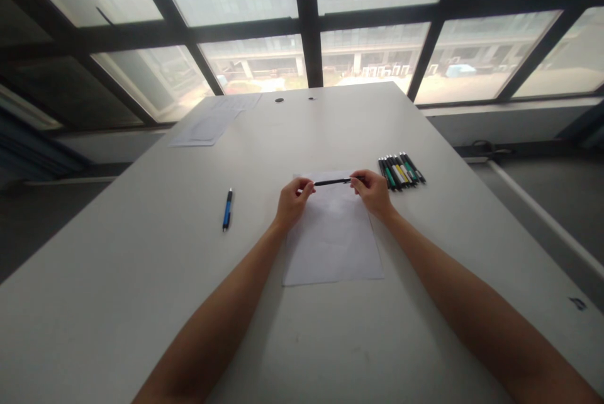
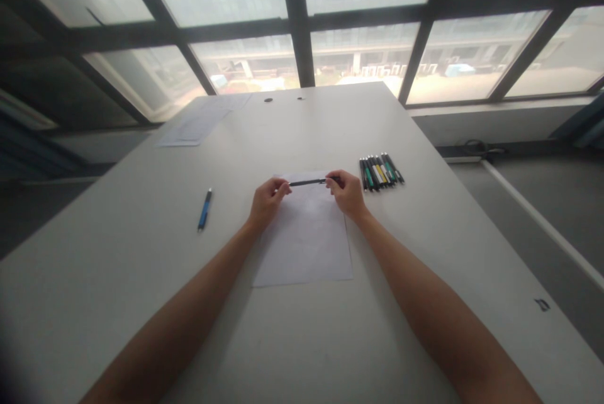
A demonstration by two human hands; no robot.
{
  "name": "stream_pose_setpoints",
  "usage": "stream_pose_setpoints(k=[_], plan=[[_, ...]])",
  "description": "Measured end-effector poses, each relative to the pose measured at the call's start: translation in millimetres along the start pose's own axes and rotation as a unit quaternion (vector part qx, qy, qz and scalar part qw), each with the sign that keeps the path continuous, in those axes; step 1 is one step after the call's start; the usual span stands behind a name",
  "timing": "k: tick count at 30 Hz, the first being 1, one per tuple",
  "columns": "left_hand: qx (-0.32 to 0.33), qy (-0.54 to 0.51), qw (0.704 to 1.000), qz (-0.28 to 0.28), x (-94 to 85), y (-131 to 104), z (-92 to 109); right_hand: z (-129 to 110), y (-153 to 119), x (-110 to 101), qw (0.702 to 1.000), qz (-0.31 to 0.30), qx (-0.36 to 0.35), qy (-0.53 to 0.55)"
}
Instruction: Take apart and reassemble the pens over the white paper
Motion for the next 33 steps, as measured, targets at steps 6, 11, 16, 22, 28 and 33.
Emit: stream_pose_setpoints(k=[6,11,16,22,28,33], plan=[[-0.002,0.022,1.000,-0.014,1.4,-0.7,-2.0,-0.4,-0.3,1.1,1.000,-0.008,-0.001,0.006],[-0.009,-0.002,1.000,-0.019,4.0,0.1,-7.2,-4.0,-0.6,-0.3,1.000,-0.001,-0.007,0.005],[-0.001,-0.057,0.998,-0.024,3.4,0.7,-5.5,-2.8,-0.3,-2.6,1.000,0.017,-0.002,0.006],[0.020,-0.027,0.999,-0.004,1.7,0.3,-7.2,-1.9,-0.1,-1.4,1.000,0.017,0.002,0.006],[0.003,-0.036,0.999,0.008,1.3,1.8,-11.6,-4.7,-0.4,-0.3,1.000,0.009,-0.003,0.007],[0.010,-0.028,1.000,0.001,0.3,-0.6,-1.0,-3.3,-0.5,-0.3,1.000,0.004,-0.003,0.002]])
Point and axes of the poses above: each hand's wrist, its own y-axis towards the middle knuckle, its own x-axis out of the palm, z = x × y, the point moved 6 cm from there along y, towards the middle knuckle, and after that the axes turned 5 degrees about -x, right-handed, at the moved point
